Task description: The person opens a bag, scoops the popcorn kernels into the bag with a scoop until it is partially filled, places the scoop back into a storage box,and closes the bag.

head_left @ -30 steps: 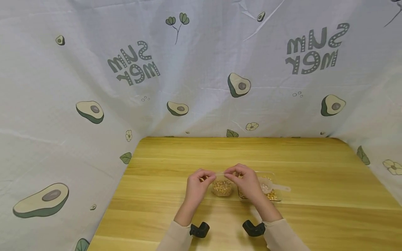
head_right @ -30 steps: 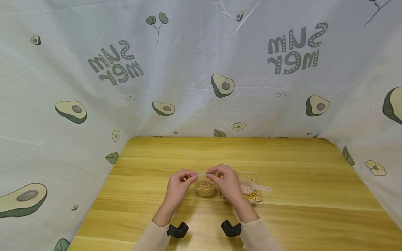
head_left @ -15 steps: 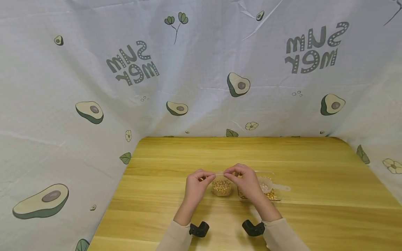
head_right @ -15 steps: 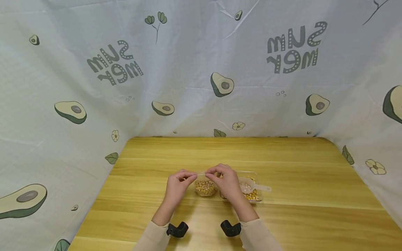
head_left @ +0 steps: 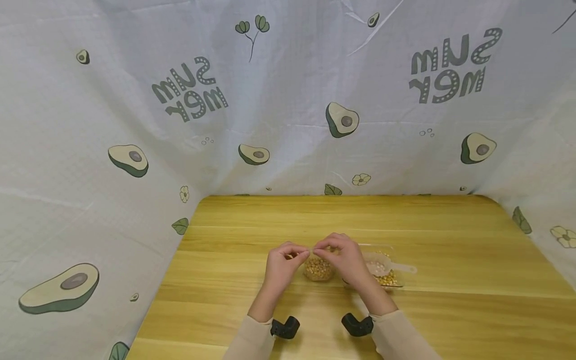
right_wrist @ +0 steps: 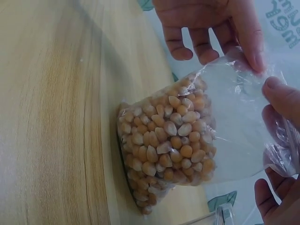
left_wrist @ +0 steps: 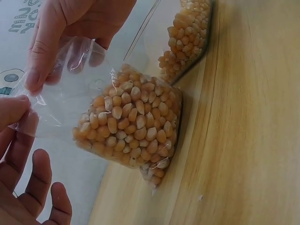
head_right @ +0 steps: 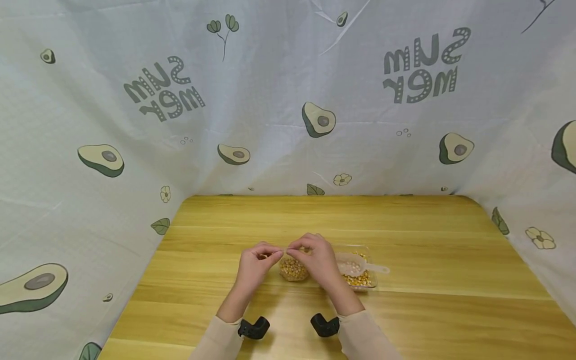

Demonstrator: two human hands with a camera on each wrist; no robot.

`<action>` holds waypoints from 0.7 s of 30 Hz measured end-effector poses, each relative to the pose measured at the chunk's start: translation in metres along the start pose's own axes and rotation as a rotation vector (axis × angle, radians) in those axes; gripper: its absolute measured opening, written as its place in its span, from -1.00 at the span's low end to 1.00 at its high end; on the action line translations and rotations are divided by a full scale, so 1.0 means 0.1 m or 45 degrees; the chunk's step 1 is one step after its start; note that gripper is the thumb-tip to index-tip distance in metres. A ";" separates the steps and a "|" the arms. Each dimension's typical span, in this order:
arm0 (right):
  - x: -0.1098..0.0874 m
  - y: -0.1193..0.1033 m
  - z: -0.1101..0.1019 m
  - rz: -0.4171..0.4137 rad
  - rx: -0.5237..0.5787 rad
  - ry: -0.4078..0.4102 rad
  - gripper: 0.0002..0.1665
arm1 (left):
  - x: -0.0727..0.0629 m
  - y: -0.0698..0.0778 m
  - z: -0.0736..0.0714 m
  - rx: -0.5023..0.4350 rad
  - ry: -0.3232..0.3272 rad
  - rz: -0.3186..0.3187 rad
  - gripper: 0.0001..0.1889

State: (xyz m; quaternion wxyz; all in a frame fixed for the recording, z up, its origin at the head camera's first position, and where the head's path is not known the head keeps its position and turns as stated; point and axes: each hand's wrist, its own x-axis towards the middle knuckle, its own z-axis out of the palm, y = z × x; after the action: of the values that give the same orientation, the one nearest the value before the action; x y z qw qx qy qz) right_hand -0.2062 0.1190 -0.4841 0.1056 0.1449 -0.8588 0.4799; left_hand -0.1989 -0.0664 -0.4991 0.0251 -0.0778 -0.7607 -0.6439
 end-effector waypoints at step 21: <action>-0.04 0.07 -0.06 0.084 0.001 0.013 -0.91 | 0.02 -0.02 0.06 0.000 0.001 0.037 -0.89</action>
State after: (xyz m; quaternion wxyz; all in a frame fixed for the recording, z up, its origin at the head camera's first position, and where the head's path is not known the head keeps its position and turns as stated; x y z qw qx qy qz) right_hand -0.2046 0.1284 -0.4879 0.0940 0.1141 -0.8625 0.4841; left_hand -0.2010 -0.0610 -0.5020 0.0348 -0.0884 -0.7595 -0.6435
